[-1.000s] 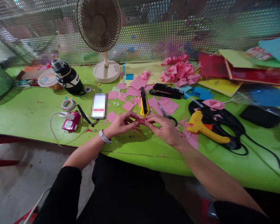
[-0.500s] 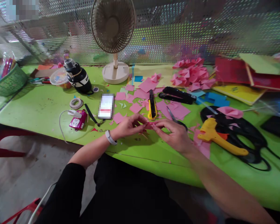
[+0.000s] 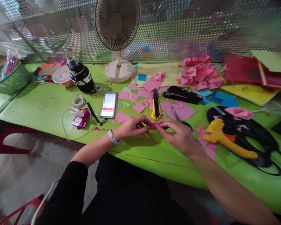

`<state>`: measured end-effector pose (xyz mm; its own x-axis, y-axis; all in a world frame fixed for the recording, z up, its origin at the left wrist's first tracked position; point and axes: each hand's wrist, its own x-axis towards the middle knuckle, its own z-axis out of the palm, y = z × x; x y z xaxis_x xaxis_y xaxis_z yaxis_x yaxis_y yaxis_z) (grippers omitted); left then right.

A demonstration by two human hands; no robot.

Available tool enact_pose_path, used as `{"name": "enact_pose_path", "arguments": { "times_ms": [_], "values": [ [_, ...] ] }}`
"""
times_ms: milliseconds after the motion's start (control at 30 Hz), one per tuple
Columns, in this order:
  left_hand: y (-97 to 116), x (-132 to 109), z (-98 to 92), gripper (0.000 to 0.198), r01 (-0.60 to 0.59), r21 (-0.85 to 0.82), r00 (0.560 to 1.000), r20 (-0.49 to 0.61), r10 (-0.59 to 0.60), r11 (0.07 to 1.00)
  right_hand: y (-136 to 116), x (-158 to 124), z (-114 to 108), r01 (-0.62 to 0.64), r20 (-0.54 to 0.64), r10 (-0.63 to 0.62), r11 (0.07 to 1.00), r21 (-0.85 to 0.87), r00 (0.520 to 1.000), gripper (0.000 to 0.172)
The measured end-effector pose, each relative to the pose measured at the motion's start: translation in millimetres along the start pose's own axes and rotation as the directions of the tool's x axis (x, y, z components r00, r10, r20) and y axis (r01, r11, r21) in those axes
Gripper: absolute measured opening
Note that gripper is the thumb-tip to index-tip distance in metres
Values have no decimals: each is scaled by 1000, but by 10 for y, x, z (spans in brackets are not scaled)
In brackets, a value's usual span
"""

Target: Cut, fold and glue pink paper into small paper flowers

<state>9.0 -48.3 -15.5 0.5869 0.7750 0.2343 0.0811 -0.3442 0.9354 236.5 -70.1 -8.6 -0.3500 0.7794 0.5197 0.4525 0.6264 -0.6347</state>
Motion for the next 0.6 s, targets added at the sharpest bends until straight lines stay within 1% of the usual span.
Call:
{"name": "enact_pose_path", "arguments": {
  "times_ms": [133, 333, 400, 467, 533, 600],
  "values": [
    [-4, 1, -1, 23, 9, 41, 1000, 0, -9, 999, -7, 10, 1, 12, -7, -12, 1000, 4, 1000, 8],
    [-17, 3, -31, 23, 15, 57, 1000, 3, -15, 998, -11, 12, -3, -32, -11, 32, 998, 48, 999, 11],
    [15, 1, -48, 26, 33, 32, 999, 22, -34, 999, -1, 5, -14, -73, 1, 73, 995, 69, 997, 13],
    [53, -2, -58, 32, 44, -11, 998, 51, -44, 999, 9, 1, -30, -147, 31, 144, 984, 100, 989, 15],
    [78, 0, -58, 41, 51, -46, 996, 75, -47, 998, 14, 1, -44, -232, 70, 224, 962, 146, 972, 16],
    [80, 6, -51, 46, 49, -35, 996, 77, -46, 998, 13, 5, -51, -300, 108, 284, 933, 199, 953, 19]
  ]
}}
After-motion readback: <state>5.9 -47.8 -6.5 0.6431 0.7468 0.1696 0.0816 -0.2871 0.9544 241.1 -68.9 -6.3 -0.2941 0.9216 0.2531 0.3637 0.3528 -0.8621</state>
